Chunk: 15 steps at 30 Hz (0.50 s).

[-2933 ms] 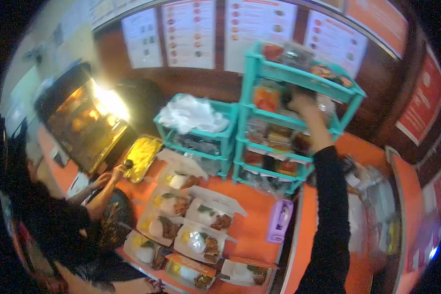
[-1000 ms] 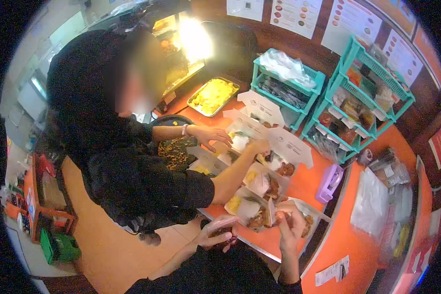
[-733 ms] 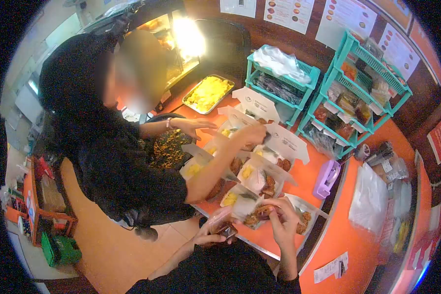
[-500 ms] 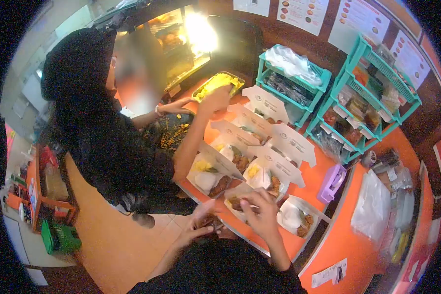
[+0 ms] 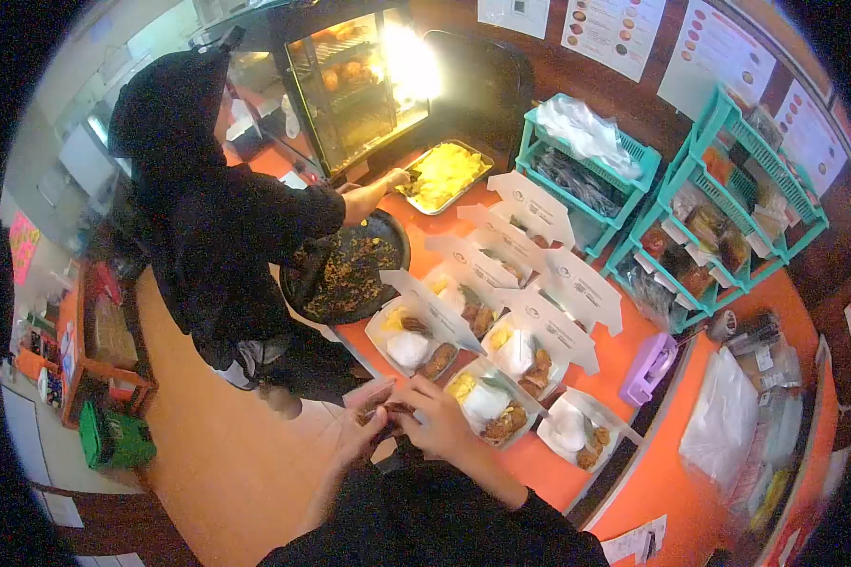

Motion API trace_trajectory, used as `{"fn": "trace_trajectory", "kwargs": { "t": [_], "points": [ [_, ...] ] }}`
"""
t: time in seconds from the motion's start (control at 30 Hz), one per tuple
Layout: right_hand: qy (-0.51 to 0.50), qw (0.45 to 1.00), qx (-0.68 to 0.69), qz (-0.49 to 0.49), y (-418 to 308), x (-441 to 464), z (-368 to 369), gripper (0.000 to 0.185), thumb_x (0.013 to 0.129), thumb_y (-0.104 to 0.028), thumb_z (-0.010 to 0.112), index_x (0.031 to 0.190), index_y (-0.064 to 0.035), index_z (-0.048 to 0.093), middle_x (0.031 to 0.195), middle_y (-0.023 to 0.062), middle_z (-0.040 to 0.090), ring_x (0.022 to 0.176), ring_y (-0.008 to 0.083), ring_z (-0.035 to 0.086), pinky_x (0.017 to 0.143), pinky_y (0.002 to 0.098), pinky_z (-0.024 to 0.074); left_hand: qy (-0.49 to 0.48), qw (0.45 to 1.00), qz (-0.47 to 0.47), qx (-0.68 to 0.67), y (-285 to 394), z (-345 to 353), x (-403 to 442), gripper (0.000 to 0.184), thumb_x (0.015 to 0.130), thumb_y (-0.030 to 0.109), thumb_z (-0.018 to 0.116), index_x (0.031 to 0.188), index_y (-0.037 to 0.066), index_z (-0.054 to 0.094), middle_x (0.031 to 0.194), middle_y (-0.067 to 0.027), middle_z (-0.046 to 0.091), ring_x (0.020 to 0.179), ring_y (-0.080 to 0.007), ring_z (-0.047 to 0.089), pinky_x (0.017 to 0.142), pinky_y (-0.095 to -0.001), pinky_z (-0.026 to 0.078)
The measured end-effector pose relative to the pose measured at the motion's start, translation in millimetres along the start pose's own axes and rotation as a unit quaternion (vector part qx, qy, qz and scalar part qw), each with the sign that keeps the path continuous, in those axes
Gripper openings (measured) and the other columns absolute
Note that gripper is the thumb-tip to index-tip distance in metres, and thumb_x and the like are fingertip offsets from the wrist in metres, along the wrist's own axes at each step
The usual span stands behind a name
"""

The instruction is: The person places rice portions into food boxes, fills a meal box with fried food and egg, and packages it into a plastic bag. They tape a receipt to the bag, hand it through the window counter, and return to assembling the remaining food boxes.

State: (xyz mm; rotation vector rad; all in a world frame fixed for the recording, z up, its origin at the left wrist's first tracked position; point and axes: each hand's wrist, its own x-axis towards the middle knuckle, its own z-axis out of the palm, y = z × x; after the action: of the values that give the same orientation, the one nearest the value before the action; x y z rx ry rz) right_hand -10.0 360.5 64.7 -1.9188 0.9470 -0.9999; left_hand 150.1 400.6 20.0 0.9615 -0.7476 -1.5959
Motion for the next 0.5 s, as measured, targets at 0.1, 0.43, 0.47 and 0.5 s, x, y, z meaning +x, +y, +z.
{"fn": "trace_trajectory", "kwargs": {
  "t": [0.1,0.43,0.47,0.5],
  "points": [
    [0.073,0.997,0.003,0.005,3,10,-17,0.013,0.081,-0.003,0.067,0.093,-0.0034,0.066,0.086,0.0096,0.059,0.076,0.0266,0.061,0.067,0.0352,0.0503,-0.038,0.999,-0.012,0.016,3,-4,8,0.05,0.092,0.014,0.063,0.136,0.004,0.043,0.105,-0.0095,0.059,0.091,-0.0215,0.064,0.074,-0.0322,0.058],
    [0.094,0.984,-0.15,-0.005,14,30,-49,0.033,0.076,-0.029,0.075,0.104,-0.0112,0.068,0.099,0.008,0.058,0.1,0.0299,0.055,0.09,0.0442,0.0433,-0.044,0.991,-0.061,-0.113,25,24,43,0.059,0.096,0.04,0.049,0.145,0.01,0.034,0.128,-0.0162,0.053,0.118,-0.0326,0.056,0.095,-0.0463,0.049],
    [0.031,0.988,-0.151,0.002,8,22,-45,0.037,0.076,-0.033,0.075,0.108,-0.0139,0.068,0.1,0.0076,0.059,0.104,0.0289,0.055,0.098,0.0427,0.0389,-0.06,0.987,-0.078,-0.13,23,25,47,0.062,0.096,0.04,0.05,0.147,0.012,0.03,0.131,-0.0135,0.052,0.122,-0.0346,0.052,0.096,-0.0477,0.049],
    [0.03,0.982,-0.187,-0.02,7,18,-40,0.039,0.074,-0.034,0.077,0.107,-0.0138,0.068,0.106,0.008,0.059,0.104,0.0263,0.055,0.1,0.0432,0.0379,-0.077,0.982,-0.095,-0.146,22,27,50,0.065,0.095,0.04,0.051,0.15,0.014,0.026,0.133,-0.0108,0.051,0.127,-0.0366,0.048,0.097,-0.049,0.048]
  ]
}}
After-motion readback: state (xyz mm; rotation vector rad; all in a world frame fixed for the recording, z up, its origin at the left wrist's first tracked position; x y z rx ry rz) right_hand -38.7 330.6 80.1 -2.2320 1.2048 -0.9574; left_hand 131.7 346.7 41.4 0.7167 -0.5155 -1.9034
